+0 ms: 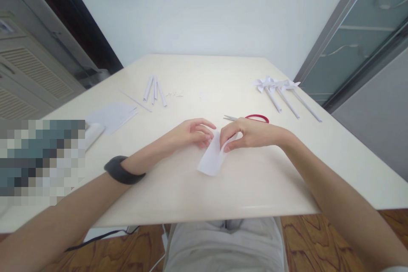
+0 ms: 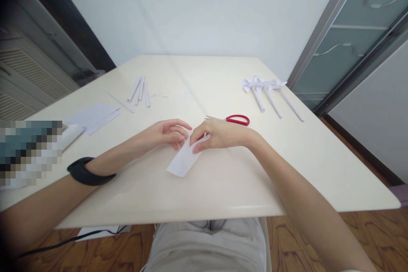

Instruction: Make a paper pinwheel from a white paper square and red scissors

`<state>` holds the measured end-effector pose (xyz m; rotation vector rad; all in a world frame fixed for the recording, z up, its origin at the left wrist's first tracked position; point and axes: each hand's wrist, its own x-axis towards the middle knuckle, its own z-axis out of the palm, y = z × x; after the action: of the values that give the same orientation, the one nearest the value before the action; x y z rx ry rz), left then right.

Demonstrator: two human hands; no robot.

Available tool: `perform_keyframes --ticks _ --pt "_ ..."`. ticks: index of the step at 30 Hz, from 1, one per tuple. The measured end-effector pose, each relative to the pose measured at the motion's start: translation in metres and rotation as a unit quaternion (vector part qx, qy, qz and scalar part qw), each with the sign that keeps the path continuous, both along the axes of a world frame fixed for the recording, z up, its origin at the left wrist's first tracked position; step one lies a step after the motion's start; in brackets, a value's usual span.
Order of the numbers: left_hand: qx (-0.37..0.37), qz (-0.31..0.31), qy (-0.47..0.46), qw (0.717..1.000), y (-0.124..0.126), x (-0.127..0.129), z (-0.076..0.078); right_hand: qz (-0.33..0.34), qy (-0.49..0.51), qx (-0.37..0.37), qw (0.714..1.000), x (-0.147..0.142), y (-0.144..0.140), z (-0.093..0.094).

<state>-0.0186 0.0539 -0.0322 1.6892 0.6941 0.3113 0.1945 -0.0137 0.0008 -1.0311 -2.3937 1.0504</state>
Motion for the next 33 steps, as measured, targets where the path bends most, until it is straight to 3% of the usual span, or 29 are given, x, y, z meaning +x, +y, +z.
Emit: perform_keyframes --ticks 4,10,16,19,21,28,33 --pt "0.025 -0.009 0.018 0.999 -0.002 0.003 -0.002 0.001 -0.054 -0.009 0.998 0.005 0.004 -0.01" --pt "0.089 -0.008 0.039 0.995 -0.01 0.007 -0.006 0.017 -0.05 0.0 0.999 0.006 0.003 -0.007" --pt "0.159 0.017 0.044 0.986 -0.008 0.003 -0.006 -0.028 0.085 0.128 0.988 -0.012 -0.007 0.002" --pt "0.165 0.006 0.038 0.986 -0.007 0.002 -0.004 -0.02 0.143 0.209 0.967 -0.019 -0.013 0.005" --pt "0.154 -0.008 0.034 0.987 -0.007 0.002 -0.002 -0.004 0.131 0.218 0.967 -0.023 -0.014 0.004" --pt "0.127 0.02 0.028 0.991 0.005 0.0 -0.014 0.005 0.053 0.156 0.986 -0.024 -0.003 -0.028" --pt "0.142 0.035 0.028 0.989 0.013 -0.002 -0.019 -0.037 0.033 0.136 0.99 -0.024 0.002 -0.05"
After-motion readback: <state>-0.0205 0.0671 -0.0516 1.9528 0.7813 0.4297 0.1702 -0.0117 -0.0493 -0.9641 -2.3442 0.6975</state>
